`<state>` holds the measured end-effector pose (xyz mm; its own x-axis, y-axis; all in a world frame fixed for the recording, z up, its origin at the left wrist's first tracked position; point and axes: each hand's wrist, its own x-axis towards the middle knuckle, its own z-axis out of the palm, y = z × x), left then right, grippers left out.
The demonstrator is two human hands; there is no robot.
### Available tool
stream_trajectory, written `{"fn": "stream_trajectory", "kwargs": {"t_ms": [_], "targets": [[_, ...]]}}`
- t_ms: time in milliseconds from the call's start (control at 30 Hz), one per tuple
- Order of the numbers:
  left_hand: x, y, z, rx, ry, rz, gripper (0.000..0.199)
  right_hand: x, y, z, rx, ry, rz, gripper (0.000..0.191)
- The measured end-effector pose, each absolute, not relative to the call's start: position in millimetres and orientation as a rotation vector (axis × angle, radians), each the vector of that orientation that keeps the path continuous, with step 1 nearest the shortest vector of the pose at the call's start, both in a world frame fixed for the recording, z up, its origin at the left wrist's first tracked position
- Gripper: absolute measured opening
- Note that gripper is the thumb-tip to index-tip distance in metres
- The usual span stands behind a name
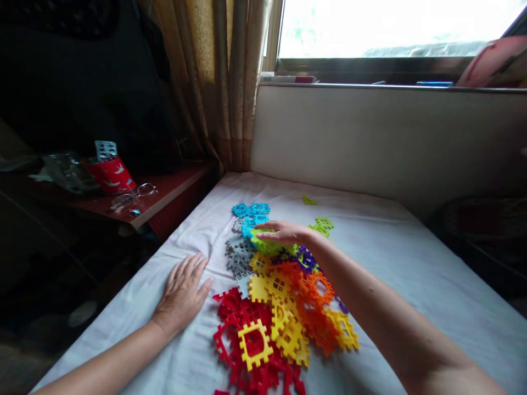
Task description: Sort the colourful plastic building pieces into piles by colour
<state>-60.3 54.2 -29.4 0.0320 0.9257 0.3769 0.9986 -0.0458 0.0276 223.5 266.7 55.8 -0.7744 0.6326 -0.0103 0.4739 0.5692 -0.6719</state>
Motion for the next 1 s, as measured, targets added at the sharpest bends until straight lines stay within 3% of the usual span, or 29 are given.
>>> {"fn": "stream_trajectory", "kwargs": {"t_ms": [100,200,300,400,533,833,900,1000], "targets": [[-61,54,-32,-2.07,-1.987,-0.429,0.054,239,278,65,-0.999,-2.481,1.036,0.058],[-64,53,-35,-2.068,-1.943,-0.433,0.054,265,319,62,-1.452,-2.211,0.714,0.052],[-65,51,-38,-2.065,-1.879,-0.438,0.054,290,363,46,-1.991,-1.94,0.384,0.058],[-65,48,-37,-2.063,-1.819,-0.433,0.054,305,389,23,-2.221,-1.869,0.345,0.062],[-63,47,-35,-2.07,-1.851,-0.421,0.055,308,390,6,-2.093,-2.074,0.369,0.054],[-59,53,-32,-2.088,-1.975,-0.463,0.054,291,283,22,-1.186,-2.473,0.75,0.049],[-57,54,-29,-2.086,-1.995,-0.447,0.054,305,266,24,-1.343,-2.351,0.554,0.046],[-54,55,-24,-2.082,-2.026,-0.404,0.053,332,254,25,-1.955,-1.928,0.249,0.049]]}}
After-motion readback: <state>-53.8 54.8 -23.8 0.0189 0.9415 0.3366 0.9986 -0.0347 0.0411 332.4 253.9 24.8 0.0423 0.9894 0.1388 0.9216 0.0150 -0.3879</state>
